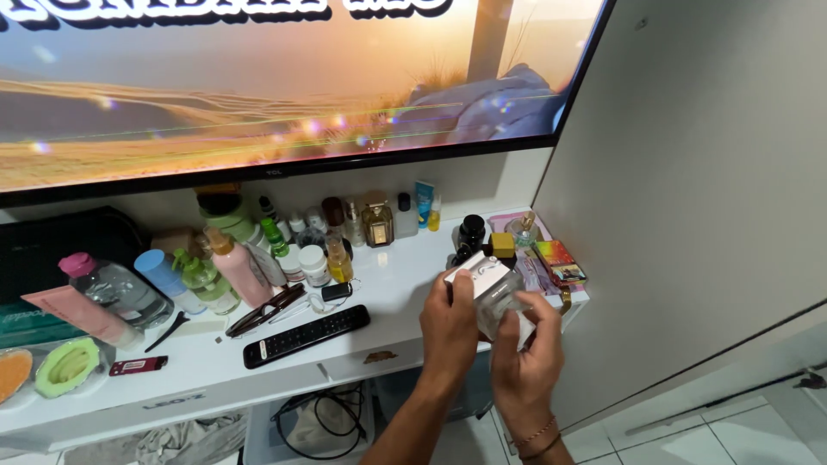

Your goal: Cleaning various cosmetic bottles and the vanity table surface using wet wipes.

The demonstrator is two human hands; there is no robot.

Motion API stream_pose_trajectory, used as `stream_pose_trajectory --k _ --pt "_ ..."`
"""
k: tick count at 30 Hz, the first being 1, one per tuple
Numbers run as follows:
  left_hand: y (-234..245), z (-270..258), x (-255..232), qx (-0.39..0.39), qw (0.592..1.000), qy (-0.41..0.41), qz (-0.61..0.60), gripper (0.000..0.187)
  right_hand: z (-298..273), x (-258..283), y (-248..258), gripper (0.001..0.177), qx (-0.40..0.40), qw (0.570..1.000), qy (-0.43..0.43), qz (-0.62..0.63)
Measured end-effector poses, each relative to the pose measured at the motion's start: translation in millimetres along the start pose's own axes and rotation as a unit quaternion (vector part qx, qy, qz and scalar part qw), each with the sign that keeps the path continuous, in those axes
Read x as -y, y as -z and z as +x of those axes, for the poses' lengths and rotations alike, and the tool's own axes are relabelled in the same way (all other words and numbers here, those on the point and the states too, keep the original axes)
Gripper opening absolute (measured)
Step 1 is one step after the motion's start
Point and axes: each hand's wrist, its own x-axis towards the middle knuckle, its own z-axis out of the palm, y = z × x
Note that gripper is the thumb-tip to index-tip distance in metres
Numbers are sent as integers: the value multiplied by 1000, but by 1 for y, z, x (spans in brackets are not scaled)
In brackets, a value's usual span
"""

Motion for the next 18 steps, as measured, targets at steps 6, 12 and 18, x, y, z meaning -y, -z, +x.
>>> stream_pose_trajectory --k 6,12,18 --pt "-2 2 11 -10 1000 -23 14 51 -3 -11 1 23 5 999 -20 -27" --pt "-2 -3 5 10 1000 1 9 53 -1 -13 4 22 7 999 -20 -37" --pt "-8 8 19 6 998 -51 31 53 -2 -19 10 22 14 995 -81 -61"
